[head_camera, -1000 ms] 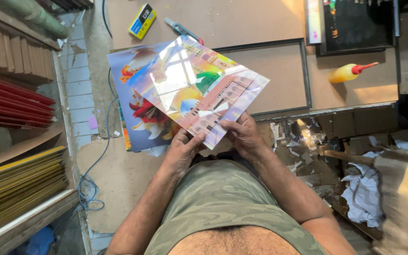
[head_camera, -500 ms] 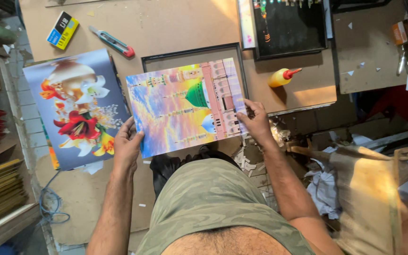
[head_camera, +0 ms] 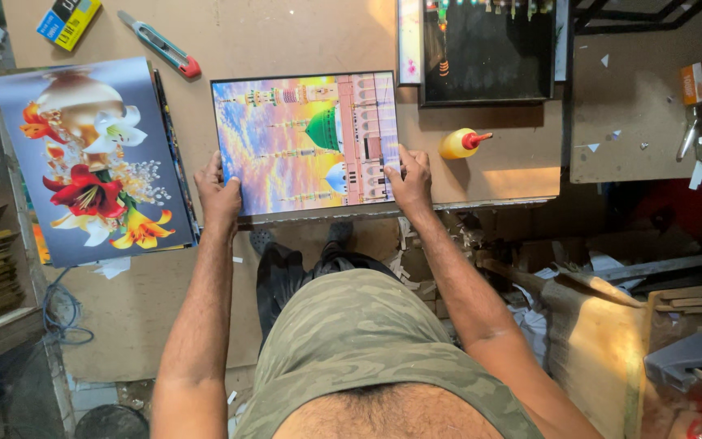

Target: The person applies glue from a squeeze bottle along the inside edge of an empty picture frame, then lays a printed image face-down into the frame and presses it in place. They repeat this for several prints, then carry a stack of assembled frames to a storage rack and continue gluing another frame.

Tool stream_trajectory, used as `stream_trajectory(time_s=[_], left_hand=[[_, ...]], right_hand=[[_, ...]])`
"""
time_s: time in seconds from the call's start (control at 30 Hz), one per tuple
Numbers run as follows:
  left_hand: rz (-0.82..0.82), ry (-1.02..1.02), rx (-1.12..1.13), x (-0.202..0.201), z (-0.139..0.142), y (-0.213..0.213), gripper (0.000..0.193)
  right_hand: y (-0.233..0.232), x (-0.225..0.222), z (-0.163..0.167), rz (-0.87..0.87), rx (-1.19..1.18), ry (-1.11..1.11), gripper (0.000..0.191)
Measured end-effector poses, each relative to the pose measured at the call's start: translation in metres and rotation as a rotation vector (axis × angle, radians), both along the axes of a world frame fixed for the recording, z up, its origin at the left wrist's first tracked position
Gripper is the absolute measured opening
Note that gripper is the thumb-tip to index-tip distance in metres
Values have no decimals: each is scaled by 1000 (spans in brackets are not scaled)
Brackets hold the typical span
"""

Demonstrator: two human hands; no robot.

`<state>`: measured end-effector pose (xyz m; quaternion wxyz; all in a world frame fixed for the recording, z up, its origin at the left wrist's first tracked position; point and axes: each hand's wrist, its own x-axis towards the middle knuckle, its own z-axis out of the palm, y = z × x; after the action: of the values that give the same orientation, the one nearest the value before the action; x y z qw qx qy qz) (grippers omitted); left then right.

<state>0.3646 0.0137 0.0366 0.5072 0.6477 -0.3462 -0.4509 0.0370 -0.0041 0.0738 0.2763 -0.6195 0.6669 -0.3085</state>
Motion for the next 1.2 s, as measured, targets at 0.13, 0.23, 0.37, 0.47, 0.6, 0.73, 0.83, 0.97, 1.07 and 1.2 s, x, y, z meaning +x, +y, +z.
stream_trajectory(time_s=[0.13,0.23,0.37,0.47,0.6,0.73,0.83,0.97,1.07,1.2], left_hand=[[-33,-240,73,-4,4,-1,69],[-69,-288,224,-5,10,-2,74],[-143,-506,257,-1,9,2,74],[-173,-759,235,6,0,8,78],[-113,-724,265,12,-11,38,55],[1,-394,248,14,-13,62,38],[85,-77,296,16,-13,61,38],[49,-211,379,18,-17,53,37],[42,-175,390,22,-18,50,39],[-17,182,406,44,-10,46,42]], right_hand=[[-1,-8,-13,27,5,-20,58],[-3,-12,-21,67,-87,13,60],[-4,-14,-22,55,20,-49,63],[7,-17,-17,15,4,-3,66],[35,-19,-13,-11,116,40,54],[43,-21,-24,-78,192,-35,40],[40,-20,-34,-168,245,-148,39],[39,-13,-40,-184,214,-14,37],[43,-10,-40,-207,199,-51,34],[43,-17,-28,-249,466,-690,27]])
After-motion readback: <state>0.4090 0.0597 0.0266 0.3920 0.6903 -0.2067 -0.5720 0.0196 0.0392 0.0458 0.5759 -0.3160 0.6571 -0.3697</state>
